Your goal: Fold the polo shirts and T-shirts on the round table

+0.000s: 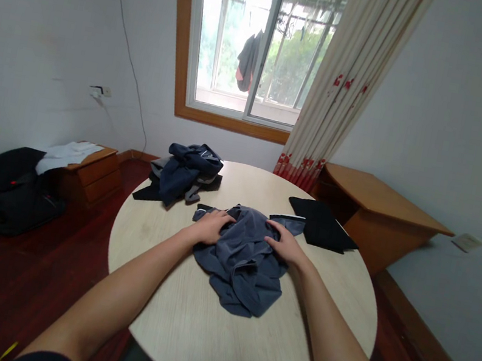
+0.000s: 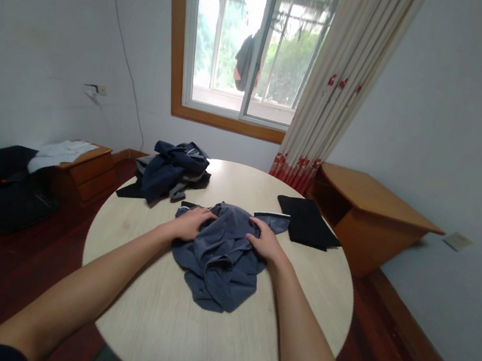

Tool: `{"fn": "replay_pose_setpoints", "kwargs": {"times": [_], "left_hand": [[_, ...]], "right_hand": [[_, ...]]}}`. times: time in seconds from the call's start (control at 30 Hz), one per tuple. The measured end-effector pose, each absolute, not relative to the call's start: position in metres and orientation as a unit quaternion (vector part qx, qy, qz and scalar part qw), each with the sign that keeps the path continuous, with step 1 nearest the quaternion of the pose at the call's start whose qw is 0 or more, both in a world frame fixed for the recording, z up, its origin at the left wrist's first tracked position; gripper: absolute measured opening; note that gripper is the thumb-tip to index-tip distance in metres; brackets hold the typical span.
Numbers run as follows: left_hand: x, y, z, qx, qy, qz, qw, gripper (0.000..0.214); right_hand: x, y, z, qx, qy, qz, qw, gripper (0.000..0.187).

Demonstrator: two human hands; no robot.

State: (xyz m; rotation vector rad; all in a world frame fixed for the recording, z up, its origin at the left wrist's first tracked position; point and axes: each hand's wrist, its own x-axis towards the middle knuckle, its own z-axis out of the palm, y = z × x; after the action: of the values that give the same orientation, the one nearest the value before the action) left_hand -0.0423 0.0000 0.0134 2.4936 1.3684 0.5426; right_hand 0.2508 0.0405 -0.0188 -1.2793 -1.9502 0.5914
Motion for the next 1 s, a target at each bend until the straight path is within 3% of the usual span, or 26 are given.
{"fn": "replay_pose_setpoints", "kwargs": {"times": [0.17, 0.37, 0.43, 0.53, 0.7, 0.87, 1.0], "left_hand": [[-0.04, 0.002, 0.011, 0.852, 0.463, 0.2, 0.138, 0.046], [-0.041, 0.005, 0.01, 0.812, 0.513, 0.223, 0.163, 0.028], [-0.045, 0.007, 0.012, 0.795, 0.525, 0.27, 0.142, 0.019], [-0.061, 0.013, 0.02, 0.727, 0.517, 0.444, 0.083, 0.011], [-0.097, 0.029, 0.029, 0.528, 0.482, 0.697, 0.057, 0.015], [-0.094, 0.033, 0.024, 0.505, 0.472, 0.72, 0.063, 0.017], [-0.067, 0.022, 0.014, 0.61, 0.456, 0.642, 0.089, 0.041]], "right_hand": [[0.244, 0.039, -0.015, -0.509, -0.814, 0.145, 0.239, 0.046], [0.239, 0.033, -0.004, -0.556, -0.807, 0.093, 0.175, 0.016], [0.242, 0.031, 0.0, -0.568, -0.788, 0.09, 0.22, 0.011], [0.254, 0.029, 0.009, -0.575, -0.732, 0.042, 0.362, 0.012], [0.273, 0.027, 0.027, -0.544, -0.618, -0.061, 0.565, 0.016], [0.265, 0.025, 0.026, -0.515, -0.618, -0.036, 0.594, 0.014], [0.247, 0.024, 0.018, -0.491, -0.655, 0.034, 0.573, 0.014]]}}
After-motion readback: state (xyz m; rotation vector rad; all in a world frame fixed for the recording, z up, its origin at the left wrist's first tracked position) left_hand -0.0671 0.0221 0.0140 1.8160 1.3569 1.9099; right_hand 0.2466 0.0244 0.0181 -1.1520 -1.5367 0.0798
